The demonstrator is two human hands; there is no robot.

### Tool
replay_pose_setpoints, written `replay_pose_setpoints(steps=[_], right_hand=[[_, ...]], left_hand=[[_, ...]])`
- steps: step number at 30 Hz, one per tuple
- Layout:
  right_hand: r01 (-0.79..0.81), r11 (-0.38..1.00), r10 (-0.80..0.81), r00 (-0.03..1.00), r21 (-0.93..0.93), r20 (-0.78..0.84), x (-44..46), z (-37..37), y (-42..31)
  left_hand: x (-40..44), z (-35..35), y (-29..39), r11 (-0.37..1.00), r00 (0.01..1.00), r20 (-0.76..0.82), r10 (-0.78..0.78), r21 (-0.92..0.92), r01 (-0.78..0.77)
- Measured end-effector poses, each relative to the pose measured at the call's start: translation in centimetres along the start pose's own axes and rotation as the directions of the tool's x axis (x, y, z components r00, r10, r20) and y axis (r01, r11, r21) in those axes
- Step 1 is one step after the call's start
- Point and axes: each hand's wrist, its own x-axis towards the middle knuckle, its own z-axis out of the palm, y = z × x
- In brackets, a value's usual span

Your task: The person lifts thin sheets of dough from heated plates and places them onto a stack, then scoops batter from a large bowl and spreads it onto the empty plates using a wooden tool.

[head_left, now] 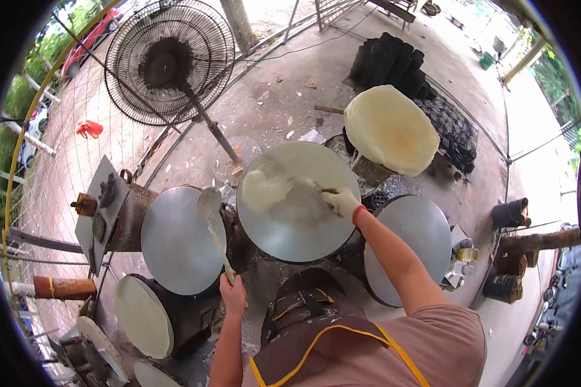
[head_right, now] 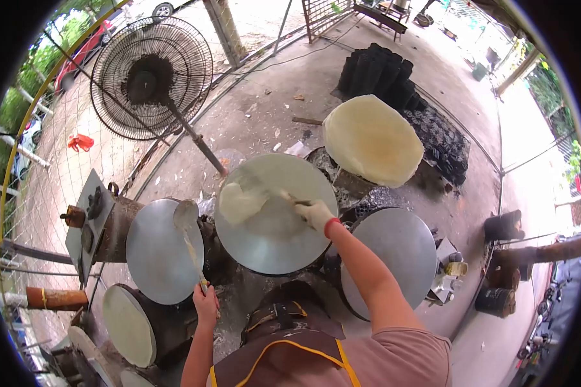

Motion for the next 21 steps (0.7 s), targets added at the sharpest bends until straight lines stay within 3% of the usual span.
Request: replay_pose_setpoints(steps=[2, 4, 5, 7, 10, 12, 14, 16, 19, 21], right_hand=[[-0.060, 0.978, 0.100, 0.975, -0.198, 0.201, 0.2, 0.8, -0.3], [-0.169, 0.926, 0.280, 0.908, -0.338, 0.313, -0.4, 1.1, 0.2], [-0.005, 0.988, 0.083, 0.868, -0.158, 0.489, -0.8, -0.6, 2.8], [-0.197, 0.960, 0.271, 0.832, -0.198, 0.484, -2.6, -4.5, 3.8], [-0.189, 0.976, 0.208, 0.956, -0.105, 0.207, -2.7, -8.6, 1.7], [-0.187, 0.972, 0.198, 0.978, 0.144, -0.062, 2.3, -8.0, 2.1], [0.000, 0.986, 0.007, 0.999, 0.167, -0.043, 2.8, -4.5, 0.0], [-0.062, 0.988, 0.098, 0.963, -0.144, 0.251, 1.7, -0.8, -0.7], [-0.128, 0.952, 0.257, 0.823, -0.277, 0.506, 0.1, -1.8, 2.6], [-0.116, 0.957, 0.217, 0.894, -0.265, 0.392, 1.2, -5.0, 4.3]], left_hand=[[-0.3, 0.4, -0.4, 0.994, 0.998, -0.039, 0.046, 0.104, -0.042], [-1.0, 1.3, -0.5, 0.895, 0.949, -0.067, 0.308, 0.360, -0.265], [-1.4, 1.8, -0.7, 0.803, 0.901, -0.053, 0.431, 0.479, -0.356], [-2.2, 2.3, -2.1, 0.770, 0.922, 0.002, 0.387, 0.549, -0.325], [-4.4, 2.3, -3.6, 0.720, 0.945, 0.082, 0.316, 0.628, -0.296], [-7.1, 2.2, -4.6, 0.656, 0.948, 0.081, 0.308, 0.704, -0.273], [-9.7, 1.8, -5.5, 0.630, 0.956, 0.089, 0.278, 0.734, -0.251], [-11.1, 2.0, -6.0, 0.595, 0.951, 0.111, 0.288, 0.757, -0.269], [-12.9, 1.8, -6.7, 0.546, 0.940, 0.151, 0.305, 0.781, -0.303], [-13.6, 2.0, -7.2, 0.544, 0.951, 0.135, 0.280, 0.793, -0.273]])
